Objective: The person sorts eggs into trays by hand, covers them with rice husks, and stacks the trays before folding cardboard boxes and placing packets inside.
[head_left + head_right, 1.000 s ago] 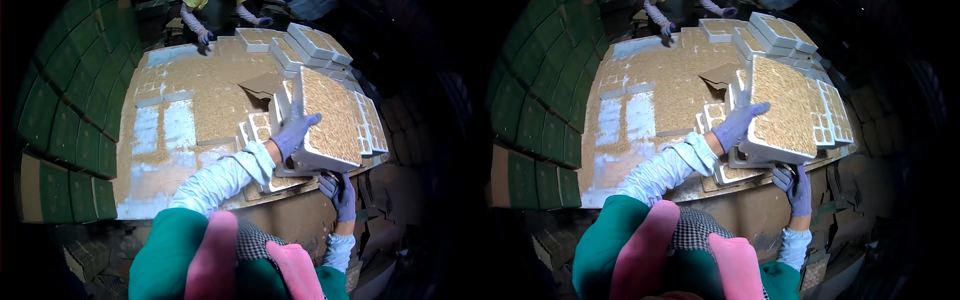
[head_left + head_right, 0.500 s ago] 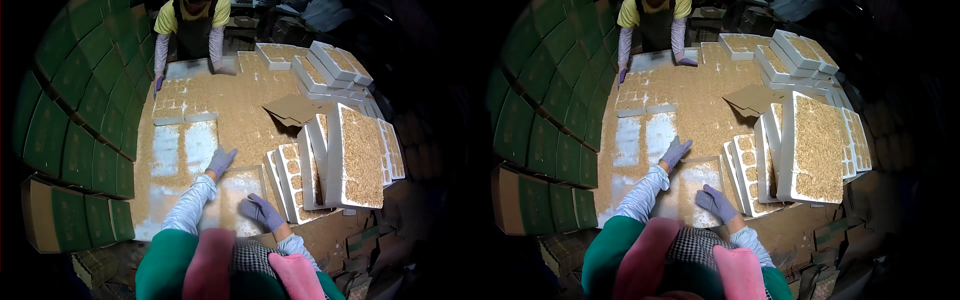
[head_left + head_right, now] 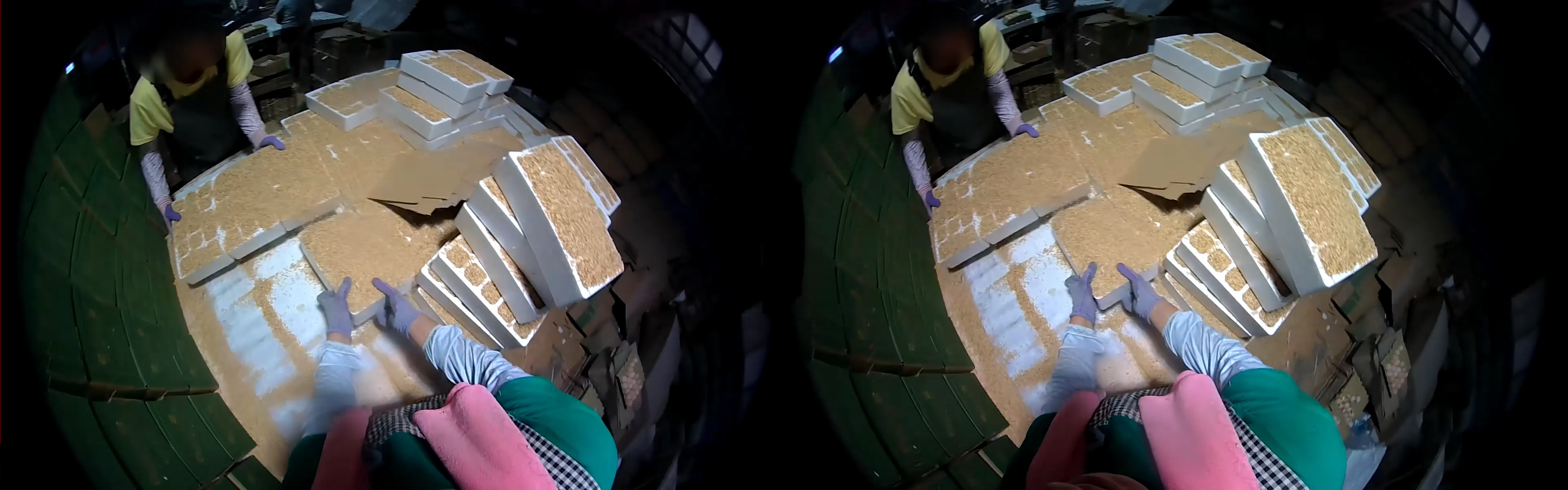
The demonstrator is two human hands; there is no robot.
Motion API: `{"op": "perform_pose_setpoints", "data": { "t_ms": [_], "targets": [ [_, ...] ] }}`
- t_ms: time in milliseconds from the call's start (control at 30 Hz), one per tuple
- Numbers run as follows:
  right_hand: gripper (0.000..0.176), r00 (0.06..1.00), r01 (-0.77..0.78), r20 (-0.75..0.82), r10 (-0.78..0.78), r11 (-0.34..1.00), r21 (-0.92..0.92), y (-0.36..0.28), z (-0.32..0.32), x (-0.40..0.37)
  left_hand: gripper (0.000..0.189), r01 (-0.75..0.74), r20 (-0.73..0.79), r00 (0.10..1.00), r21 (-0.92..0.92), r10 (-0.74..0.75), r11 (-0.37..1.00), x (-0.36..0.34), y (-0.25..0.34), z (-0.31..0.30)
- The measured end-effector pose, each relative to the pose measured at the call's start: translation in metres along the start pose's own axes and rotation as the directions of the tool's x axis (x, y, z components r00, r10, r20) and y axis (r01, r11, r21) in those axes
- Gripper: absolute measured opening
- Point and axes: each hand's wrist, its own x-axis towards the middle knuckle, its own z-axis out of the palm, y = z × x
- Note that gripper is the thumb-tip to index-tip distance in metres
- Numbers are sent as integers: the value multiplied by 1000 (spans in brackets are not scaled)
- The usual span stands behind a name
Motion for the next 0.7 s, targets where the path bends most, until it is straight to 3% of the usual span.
{"op": "perform_pose_setpoints", "data": {
  "t_ms": [33, 67, 100, 133, 167, 200, 233, 267, 300, 333, 400, 433, 467, 533, 567, 600, 633, 667, 700],
  "targets": [
    [31, 998, 28, 60, -30, 999, 22, 2, 5, -11, 52, 8, 47, 999, -248, 4, 969, 15, -23, -2],
    [26, 990, 59, 126, -63, 998, 32, 1, 12, -24, 51, 15, 0, 1000, -336, -16, 942, -12, 0, -2],
    [24, 984, 49, 161, -72, 988, 145, 0, 25, -44, 49, 25, 206, 974, -519, 97, 854, -4, -12, -9],
    [24, 976, 28, 202, -80, 968, 248, 0, 35, -65, 46, -2, 199, 970, -572, 141, 820, -37, 20, -10],
    [24, 977, 39, 194, -91, 965, 258, -4, 38, -79, 48, -64, 83, 989, -507, 123, 859, -39, 19, -13],
    [32, 943, 31, 310, -120, 960, 277, -8, 38, -91, 51, -117, 93, 979, -481, 183, 869, -87, 68, -11],
    [40, 893, 15, 426, -146, 955, 295, -12, 39, -108, 57, -207, -23, 977, -353, 213, 912, -109, 93, -8],
    [40, 890, 12, 432, -146, 954, 298, -20, 44, -140, 58, -273, -30, 961, -281, 276, 920, -119, 107, -7],
    [44, 852, 215, 429, -299, 948, 233, -35, 52, -183, 60, -341, -34, 939, -206, 342, 917, -128, 123, -5],
    [48, 784, 411, 437, -441, 896, 166, -50, 55, -216, 64, -324, 36, 937, -276, 346, 905, -147, 145, 2],
    [51, 683, 340, 550, -481, 876, 343, -79, 49, -251, 64, -302, 138, 910, -424, 390, 854, -182, 190, 25],
    [55, 544, 622, 625, -560, 769, 148, -93, 27, -245, 59, -296, 166, 889, -505, 427, 811, -193, 207, 42],
    [59, 396, 838, 719, -571, 544, -30, -107, 1, -240, 52, -137, 483, 758, -540, 438, 831, -180, 219, 47],
    [61, 572, 471, 627, -529, 837, 277, -138, -2, -329, 47, -145, 562, 687, -516, 461, 844, -205, 243, 83],
    [62, 371, 925, 615, -696, 335, -179, -152, -35, -338, 50, -191, 499, 737, -494, 456, 848, -207, 244, 108],
    [63, 118, 771, 726, -677, -398, -497, -165, -64, -343, 54, -216, 542, 686, -485, 485, 847, -232, 249, 130],
    [62, 341, 930, 515, -786, 201, -308, -178, -68, -359, 68, -166, 677, 532, -505, 508, 847, -229, 245, 154],
    [61, 631, 719, 359, -688, 692, 61, -190, -67, -378, 48, -248, 572, 690, -387, 442, 888, -233, 238, 182],
    [59, 597, 743, 302, -743, 654, 140, -196, -71, -389, 56, -374, 528, 693, -318, 490, 871, -243, 234, 211]
  ]
}}
